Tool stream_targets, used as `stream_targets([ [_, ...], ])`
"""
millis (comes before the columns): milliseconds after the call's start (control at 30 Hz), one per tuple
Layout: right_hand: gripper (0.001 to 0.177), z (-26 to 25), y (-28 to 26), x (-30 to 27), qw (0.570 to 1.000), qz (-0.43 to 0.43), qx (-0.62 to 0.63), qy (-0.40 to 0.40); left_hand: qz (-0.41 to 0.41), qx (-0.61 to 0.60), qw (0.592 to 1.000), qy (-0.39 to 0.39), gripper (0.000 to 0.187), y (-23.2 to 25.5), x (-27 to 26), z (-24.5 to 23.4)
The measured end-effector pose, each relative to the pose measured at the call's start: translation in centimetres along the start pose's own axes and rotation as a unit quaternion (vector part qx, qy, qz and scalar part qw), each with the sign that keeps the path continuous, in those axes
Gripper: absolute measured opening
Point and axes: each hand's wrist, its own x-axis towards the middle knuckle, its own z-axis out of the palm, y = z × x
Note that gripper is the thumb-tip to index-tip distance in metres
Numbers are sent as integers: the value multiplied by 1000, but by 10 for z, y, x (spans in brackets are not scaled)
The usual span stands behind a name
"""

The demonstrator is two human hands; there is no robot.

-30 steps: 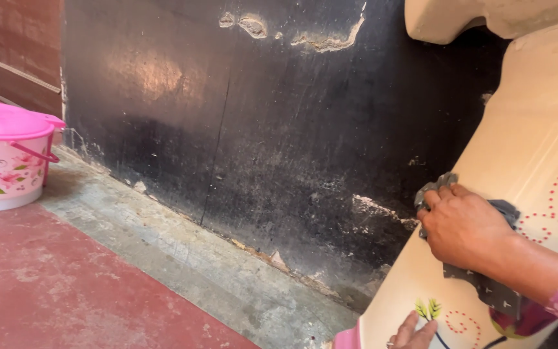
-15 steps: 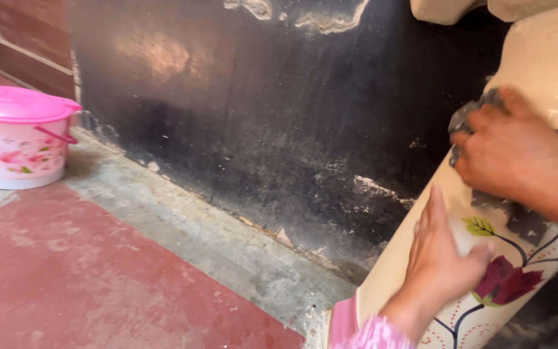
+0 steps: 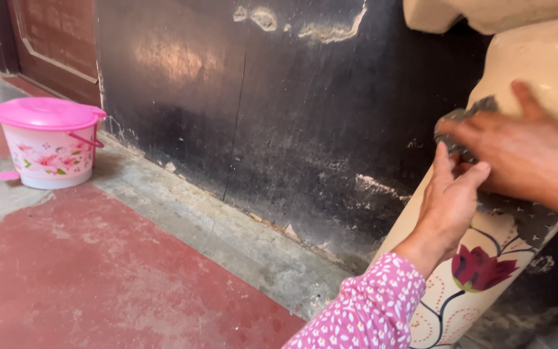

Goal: The person sits on the floor and wipes the lower pedestal of a bathroom sink using a dark cloth. They repeatedly rub the surface around the floral decals and the base, focusing on the lower section of the pedestal.

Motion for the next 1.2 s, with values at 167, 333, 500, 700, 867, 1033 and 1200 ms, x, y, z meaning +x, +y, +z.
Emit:
stream_targets([
  [167, 83, -7, 35, 9, 996, 27, 86, -14, 26, 43, 999, -9, 83, 14, 38, 26],
  [333, 39, -6, 49, 3, 984, 10, 166, 63, -33, 135, 989, 55, 81, 18, 50, 26],
  [500, 36, 24, 74, -10, 956, -52, 74, 279, -59, 297, 946, 120, 82, 17, 38, 30],
  [700, 44, 58, 90, -5, 927, -114, 115, 338, 6, 383, 914, 134, 75, 5, 49, 51],
  [867, 40, 65, 86, -4, 913, -95, 175, 355, 2, 307, 944, 118, 75, -1, 82, 46],
  [1033, 30, 72, 85, -2, 904, -92, 192, 372, -18, 310, 943, 121, 70, -8, 87, 36],
  [1200, 29, 81, 84, -1, 899, -77, 204, 380, -55, 257, 955, 141, 65, 2, 81, 31],
])
